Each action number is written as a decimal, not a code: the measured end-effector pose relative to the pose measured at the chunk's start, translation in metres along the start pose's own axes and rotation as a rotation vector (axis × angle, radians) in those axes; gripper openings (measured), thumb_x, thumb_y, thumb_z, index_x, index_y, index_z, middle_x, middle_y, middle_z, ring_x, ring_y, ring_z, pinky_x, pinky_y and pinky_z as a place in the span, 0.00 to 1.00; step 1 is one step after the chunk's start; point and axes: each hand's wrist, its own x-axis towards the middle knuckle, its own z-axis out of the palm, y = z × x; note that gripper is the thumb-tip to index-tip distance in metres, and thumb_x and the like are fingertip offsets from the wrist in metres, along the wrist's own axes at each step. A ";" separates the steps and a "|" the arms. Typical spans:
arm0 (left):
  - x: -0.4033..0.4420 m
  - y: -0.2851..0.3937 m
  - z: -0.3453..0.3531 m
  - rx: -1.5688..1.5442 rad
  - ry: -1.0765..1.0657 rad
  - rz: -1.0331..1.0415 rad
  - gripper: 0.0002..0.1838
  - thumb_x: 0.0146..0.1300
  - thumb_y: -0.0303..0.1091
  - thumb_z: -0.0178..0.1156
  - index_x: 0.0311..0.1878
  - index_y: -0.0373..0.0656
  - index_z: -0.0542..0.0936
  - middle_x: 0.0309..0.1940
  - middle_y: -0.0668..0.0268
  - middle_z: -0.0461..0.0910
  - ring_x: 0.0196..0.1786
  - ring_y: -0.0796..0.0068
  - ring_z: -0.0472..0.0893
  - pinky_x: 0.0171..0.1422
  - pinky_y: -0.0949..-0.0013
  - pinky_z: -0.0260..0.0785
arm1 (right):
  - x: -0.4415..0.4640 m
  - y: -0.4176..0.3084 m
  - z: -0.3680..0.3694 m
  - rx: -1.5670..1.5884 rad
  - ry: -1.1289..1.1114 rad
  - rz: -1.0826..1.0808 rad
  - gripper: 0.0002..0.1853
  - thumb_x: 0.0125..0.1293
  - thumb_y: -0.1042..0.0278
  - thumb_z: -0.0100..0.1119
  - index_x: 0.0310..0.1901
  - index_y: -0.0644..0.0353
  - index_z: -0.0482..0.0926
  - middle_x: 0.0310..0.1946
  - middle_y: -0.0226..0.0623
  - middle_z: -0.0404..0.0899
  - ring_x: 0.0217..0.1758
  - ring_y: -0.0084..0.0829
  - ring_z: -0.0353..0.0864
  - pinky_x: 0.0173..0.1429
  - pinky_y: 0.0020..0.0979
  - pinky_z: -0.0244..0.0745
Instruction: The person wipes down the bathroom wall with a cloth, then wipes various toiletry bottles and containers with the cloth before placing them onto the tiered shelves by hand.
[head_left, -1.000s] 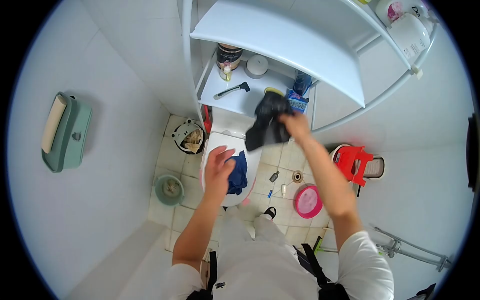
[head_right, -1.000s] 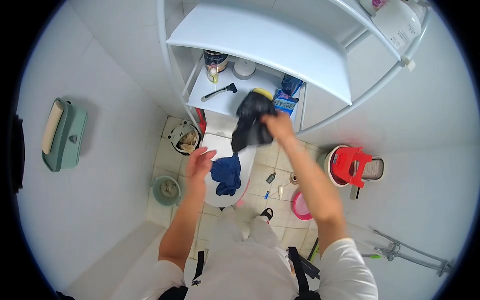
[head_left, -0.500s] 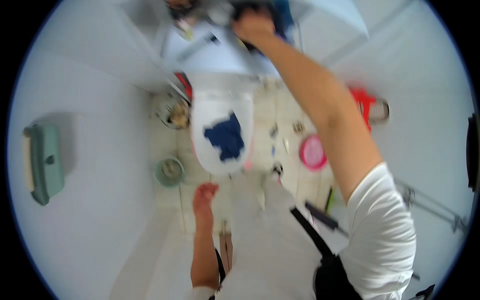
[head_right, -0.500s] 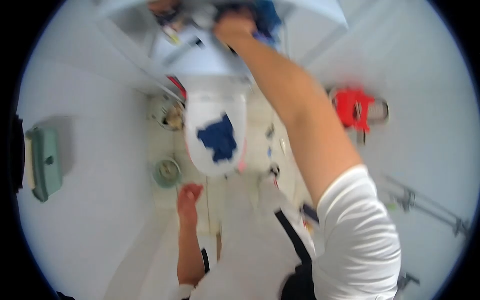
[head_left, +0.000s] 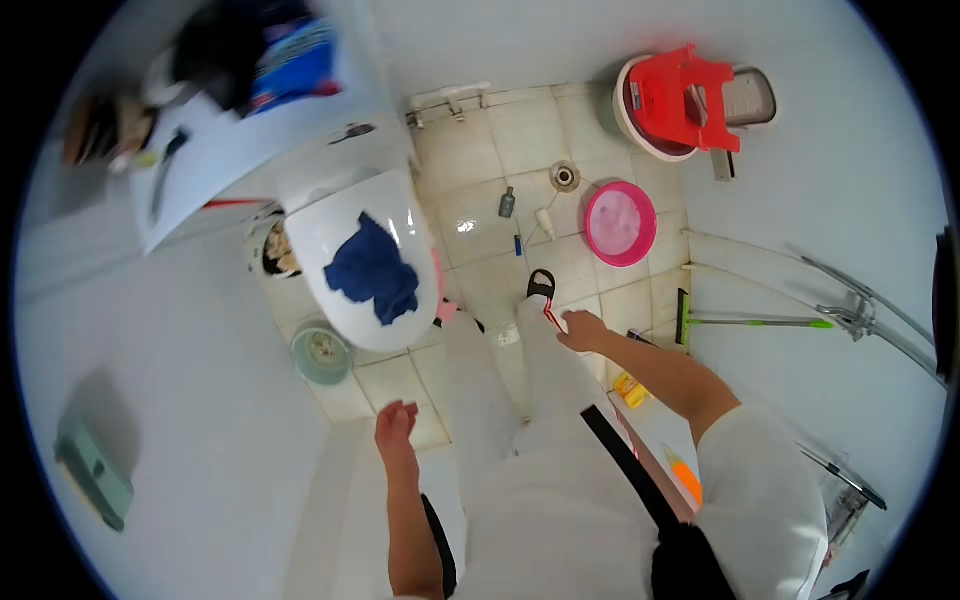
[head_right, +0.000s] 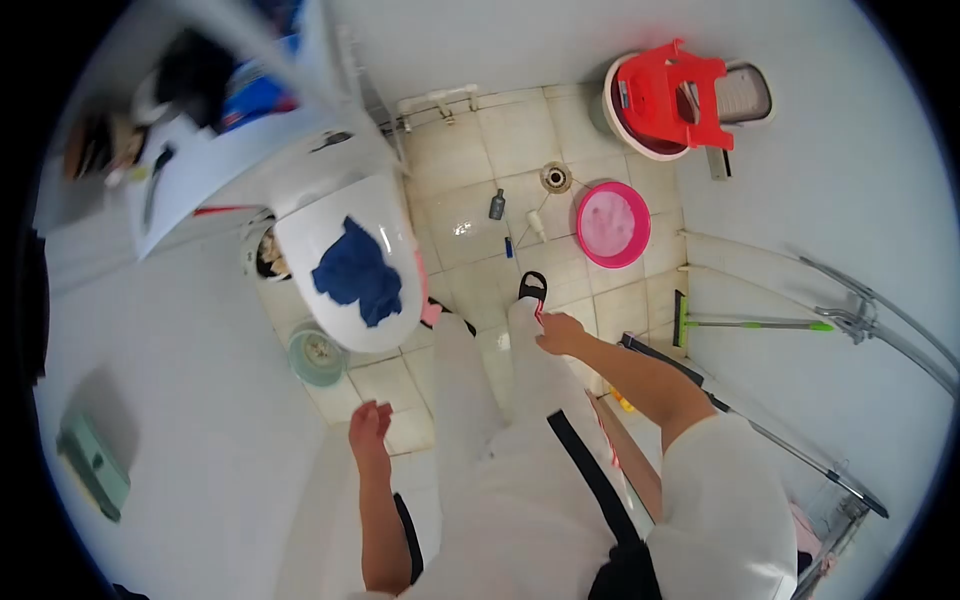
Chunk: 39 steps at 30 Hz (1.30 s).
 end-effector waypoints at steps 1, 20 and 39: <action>0.010 -0.016 0.021 0.047 0.000 -0.017 0.16 0.70 0.37 0.56 0.55 0.36 0.74 0.48 0.61 0.81 0.53 0.71 0.78 0.63 0.67 0.68 | 0.025 0.034 0.011 0.060 -0.001 0.069 0.26 0.58 0.53 0.61 0.52 0.64 0.75 0.47 0.54 0.80 0.54 0.50 0.79 0.56 0.46 0.76; 0.589 -0.335 0.419 1.012 -0.298 0.490 0.29 0.57 0.39 0.69 0.58 0.34 0.74 0.47 0.55 0.80 0.48 0.62 0.81 0.53 0.63 0.73 | 0.561 0.284 0.140 0.473 0.665 0.278 0.28 0.49 0.57 0.70 0.49 0.64 0.76 0.41 0.47 0.80 0.47 0.48 0.80 0.52 0.45 0.75; 0.313 -0.108 0.454 -0.084 -0.644 -0.113 0.19 0.62 0.25 0.56 0.57 0.43 0.71 0.46 0.60 0.78 0.50 0.66 0.77 0.53 0.62 0.68 | 0.167 0.226 -0.014 2.077 0.017 0.017 0.21 0.69 0.63 0.56 0.58 0.64 0.69 0.38 0.39 0.76 0.33 0.30 0.81 0.34 0.34 0.81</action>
